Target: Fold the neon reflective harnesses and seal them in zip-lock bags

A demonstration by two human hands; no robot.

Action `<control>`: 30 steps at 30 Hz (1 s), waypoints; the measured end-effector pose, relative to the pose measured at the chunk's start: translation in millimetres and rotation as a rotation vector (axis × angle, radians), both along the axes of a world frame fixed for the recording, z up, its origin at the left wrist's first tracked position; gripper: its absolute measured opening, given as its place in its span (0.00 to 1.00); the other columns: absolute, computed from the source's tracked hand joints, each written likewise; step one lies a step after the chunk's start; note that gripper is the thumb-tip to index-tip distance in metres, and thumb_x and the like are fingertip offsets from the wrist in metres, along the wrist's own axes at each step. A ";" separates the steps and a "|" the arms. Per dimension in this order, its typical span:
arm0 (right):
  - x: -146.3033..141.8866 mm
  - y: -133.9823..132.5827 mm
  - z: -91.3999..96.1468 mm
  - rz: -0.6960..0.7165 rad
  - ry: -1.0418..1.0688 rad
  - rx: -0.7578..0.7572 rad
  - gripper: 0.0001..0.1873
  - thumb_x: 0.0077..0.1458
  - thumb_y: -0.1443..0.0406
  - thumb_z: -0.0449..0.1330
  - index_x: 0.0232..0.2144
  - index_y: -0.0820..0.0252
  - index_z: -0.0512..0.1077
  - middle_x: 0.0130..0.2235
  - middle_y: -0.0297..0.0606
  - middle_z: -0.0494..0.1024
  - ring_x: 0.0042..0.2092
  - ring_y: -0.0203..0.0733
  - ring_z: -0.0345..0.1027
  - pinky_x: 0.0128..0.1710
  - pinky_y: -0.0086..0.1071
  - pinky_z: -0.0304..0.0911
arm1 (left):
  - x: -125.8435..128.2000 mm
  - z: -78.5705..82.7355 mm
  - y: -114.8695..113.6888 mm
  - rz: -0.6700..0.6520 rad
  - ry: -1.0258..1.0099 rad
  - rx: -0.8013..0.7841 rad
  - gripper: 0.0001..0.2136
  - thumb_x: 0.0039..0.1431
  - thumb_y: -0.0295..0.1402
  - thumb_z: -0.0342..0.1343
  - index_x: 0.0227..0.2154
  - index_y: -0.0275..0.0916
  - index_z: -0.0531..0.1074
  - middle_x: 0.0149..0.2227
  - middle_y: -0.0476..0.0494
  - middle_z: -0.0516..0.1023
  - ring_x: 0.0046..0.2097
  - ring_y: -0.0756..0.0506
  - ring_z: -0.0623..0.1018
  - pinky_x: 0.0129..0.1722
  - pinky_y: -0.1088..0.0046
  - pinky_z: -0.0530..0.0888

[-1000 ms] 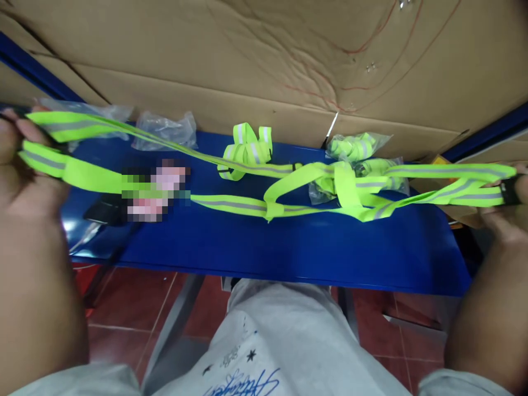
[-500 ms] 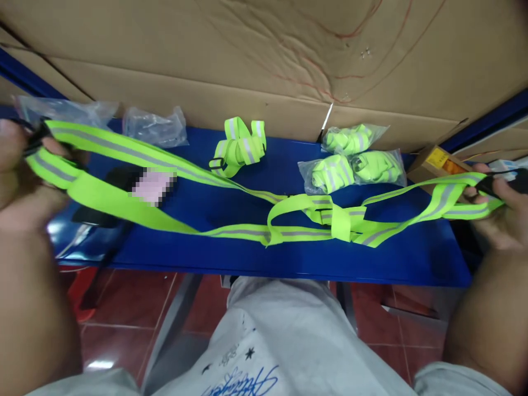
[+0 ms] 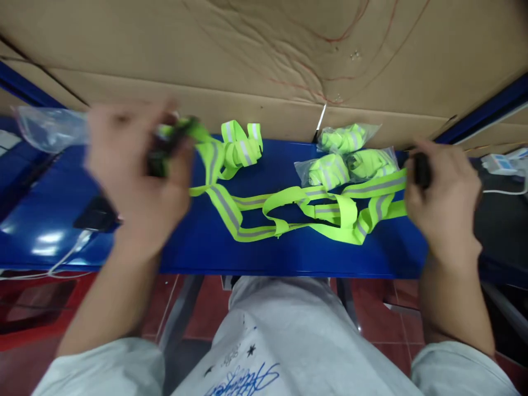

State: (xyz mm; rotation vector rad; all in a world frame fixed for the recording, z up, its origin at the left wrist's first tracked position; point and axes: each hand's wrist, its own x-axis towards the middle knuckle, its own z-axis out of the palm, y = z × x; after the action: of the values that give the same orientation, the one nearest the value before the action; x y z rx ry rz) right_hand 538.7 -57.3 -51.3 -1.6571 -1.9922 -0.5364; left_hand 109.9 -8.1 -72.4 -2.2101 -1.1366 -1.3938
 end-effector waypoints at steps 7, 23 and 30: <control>-69.6 -1.0 -1.7 0.266 -0.059 -0.144 0.36 0.52 0.71 0.56 0.65 0.65 0.71 0.56 0.51 0.79 0.56 0.60 0.74 0.56 0.53 0.73 | 100.4 -7.2 -17.6 -0.153 0.202 0.073 0.25 0.74 0.25 0.49 0.70 0.44 0.64 0.54 0.39 0.79 0.55 0.42 0.78 0.57 0.63 0.76; -107.6 5.4 8.8 0.155 -0.048 -0.170 0.34 0.58 0.72 0.54 0.67 0.65 0.66 0.56 0.55 0.77 0.57 0.64 0.73 0.55 0.58 0.71 | 128.5 -3.3 -9.7 -0.238 0.280 -0.027 0.21 0.76 0.26 0.45 0.66 0.40 0.68 0.59 0.38 0.77 0.58 0.40 0.78 0.61 0.58 0.75; -84.0 28.8 66.9 0.558 0.119 -0.187 0.37 0.67 0.56 0.63 0.72 0.62 0.59 0.71 0.46 0.65 0.73 0.48 0.58 0.75 0.47 0.55 | 124.2 61.8 0.5 -0.113 0.228 0.066 0.20 0.77 0.32 0.45 0.63 0.40 0.75 0.57 0.39 0.78 0.56 0.41 0.77 0.60 0.56 0.75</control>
State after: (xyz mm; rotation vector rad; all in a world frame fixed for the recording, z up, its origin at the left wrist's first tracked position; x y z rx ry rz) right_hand 454.7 -28.4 15.6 -1.1108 -2.3330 -0.0472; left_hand 234.1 -7.6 -10.7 -2.3455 -0.8884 -1.1647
